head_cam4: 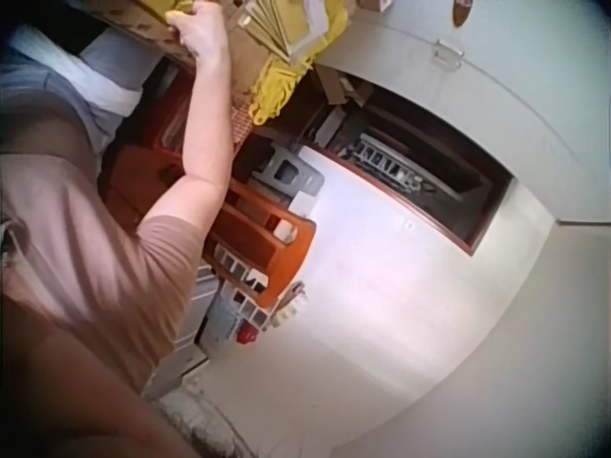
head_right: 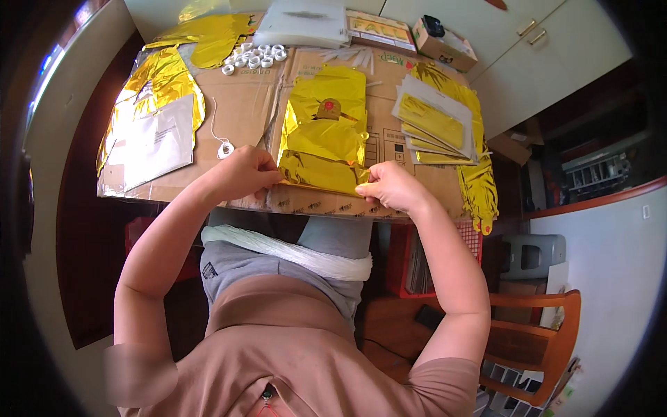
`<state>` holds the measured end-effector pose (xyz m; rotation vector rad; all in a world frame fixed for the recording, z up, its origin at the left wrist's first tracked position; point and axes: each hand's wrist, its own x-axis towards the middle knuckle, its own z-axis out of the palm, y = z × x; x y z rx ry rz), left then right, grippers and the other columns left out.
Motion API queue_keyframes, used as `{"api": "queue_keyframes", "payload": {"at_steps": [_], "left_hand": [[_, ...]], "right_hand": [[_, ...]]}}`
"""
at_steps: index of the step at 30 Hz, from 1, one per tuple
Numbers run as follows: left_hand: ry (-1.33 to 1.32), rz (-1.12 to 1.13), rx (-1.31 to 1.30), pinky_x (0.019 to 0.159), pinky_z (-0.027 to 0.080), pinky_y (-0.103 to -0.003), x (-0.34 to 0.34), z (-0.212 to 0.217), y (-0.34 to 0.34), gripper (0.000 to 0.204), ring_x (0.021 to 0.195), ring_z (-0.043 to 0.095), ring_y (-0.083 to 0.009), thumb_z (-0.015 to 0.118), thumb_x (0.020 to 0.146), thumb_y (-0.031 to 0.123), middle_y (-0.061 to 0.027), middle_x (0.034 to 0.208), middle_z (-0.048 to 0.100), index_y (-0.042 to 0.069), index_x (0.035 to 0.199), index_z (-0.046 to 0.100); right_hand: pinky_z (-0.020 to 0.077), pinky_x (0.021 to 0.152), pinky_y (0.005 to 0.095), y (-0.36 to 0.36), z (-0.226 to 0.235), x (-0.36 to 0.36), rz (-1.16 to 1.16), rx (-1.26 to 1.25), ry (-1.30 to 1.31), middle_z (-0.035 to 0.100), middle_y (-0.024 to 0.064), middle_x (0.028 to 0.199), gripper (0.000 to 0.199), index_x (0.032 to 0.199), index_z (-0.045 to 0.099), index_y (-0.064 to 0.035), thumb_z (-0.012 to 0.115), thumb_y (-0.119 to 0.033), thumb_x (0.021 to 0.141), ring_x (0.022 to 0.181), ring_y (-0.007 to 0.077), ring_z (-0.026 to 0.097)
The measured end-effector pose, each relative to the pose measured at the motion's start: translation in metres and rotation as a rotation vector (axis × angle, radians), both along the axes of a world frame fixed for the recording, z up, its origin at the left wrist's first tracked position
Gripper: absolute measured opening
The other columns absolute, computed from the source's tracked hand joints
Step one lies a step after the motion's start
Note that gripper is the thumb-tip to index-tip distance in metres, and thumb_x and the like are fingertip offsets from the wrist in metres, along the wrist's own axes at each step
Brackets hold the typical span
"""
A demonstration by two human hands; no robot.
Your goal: Folding deflated gold foil balloons and inserting them into clear plastic sleeves with cardboard backing inserts.
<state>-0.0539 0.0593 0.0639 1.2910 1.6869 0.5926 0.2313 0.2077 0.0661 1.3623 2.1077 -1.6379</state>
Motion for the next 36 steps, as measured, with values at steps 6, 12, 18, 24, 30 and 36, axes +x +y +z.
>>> {"api": "queue_keyframes", "payload": {"at_steps": [6,12,18,24,30,36], "left_hand": [[-0.014,0.023,0.007,0.061,0.057,-0.029,0.003,-0.004,-0.009,0.023,0.064,0.072,-0.0156,0.067,0.093,0.017,-0.0095,0.076,0.071,-0.006,0.089,0.069],[0.068,-0.004,-0.013,0.062,0.057,-0.031,0.008,0.005,-0.007,0.027,0.064,0.073,-0.0174,0.067,0.093,0.019,-0.012,0.071,0.071,-0.007,0.085,0.07],[0.19,-0.041,0.084,0.064,0.056,-0.036,0.009,0.0,-0.01,0.027,0.063,0.072,-0.0231,0.067,0.089,0.021,-0.0155,0.068,0.07,-0.005,0.081,0.07],[0.246,-0.042,0.128,0.068,0.055,-0.04,0.013,0.0,-0.013,0.026,0.068,0.07,-0.0308,0.067,0.084,0.021,-0.0178,0.069,0.069,-0.004,0.079,0.07],[0.57,0.037,0.426,0.085,0.051,-0.046,0.03,0.004,-0.027,0.026,0.093,0.064,-0.0379,0.07,0.082,0.021,-0.0202,0.1,0.064,-0.001,0.094,0.064],[0.794,-0.381,0.782,0.122,0.025,-0.05,0.06,-0.009,-0.022,0.065,0.148,0.034,-0.0354,0.067,0.091,0.039,-0.0192,0.151,0.047,0.001,0.141,0.054]], "right_hand": [[0.038,0.043,0.0239,-0.002,0.002,-0.003,-0.024,-0.002,-0.003,0.065,0.0031,0.068,0.021,0.082,0.064,-0.0032,0.074,-0.018,0.093,0.048,0.0053,0.049],[0.0391,0.044,0.023,-0.003,0.002,0.0,-0.026,-0.001,0.007,0.067,0.0047,0.071,0.021,0.085,0.065,-0.0015,0.072,-0.018,0.094,0.048,0.005,0.049],[0.0393,0.044,0.0217,-0.012,0.003,0.007,-0.082,-0.002,0.066,0.067,0.0057,0.072,0.018,0.088,0.066,-0.0002,0.069,-0.016,0.096,0.047,0.0052,0.049],[0.0392,0.043,0.0224,-0.016,0.003,0.004,-0.093,0.044,0.042,0.067,0.0051,0.07,0.019,0.087,0.068,-0.0003,0.07,-0.017,0.095,0.046,0.0054,0.049],[0.0405,0.043,0.024,-0.014,-0.003,0.001,-0.076,0.08,0.01,0.066,0.0044,0.066,0.02,0.081,0.069,-0.0005,0.071,-0.017,0.093,0.046,0.0063,0.051],[0.0383,0.043,0.0234,-0.015,0.009,-0.011,-0.045,0.103,-0.084,0.064,0.0022,0.063,0.02,0.08,0.067,-0.0035,0.071,-0.019,0.092,0.046,0.006,0.05]]}}
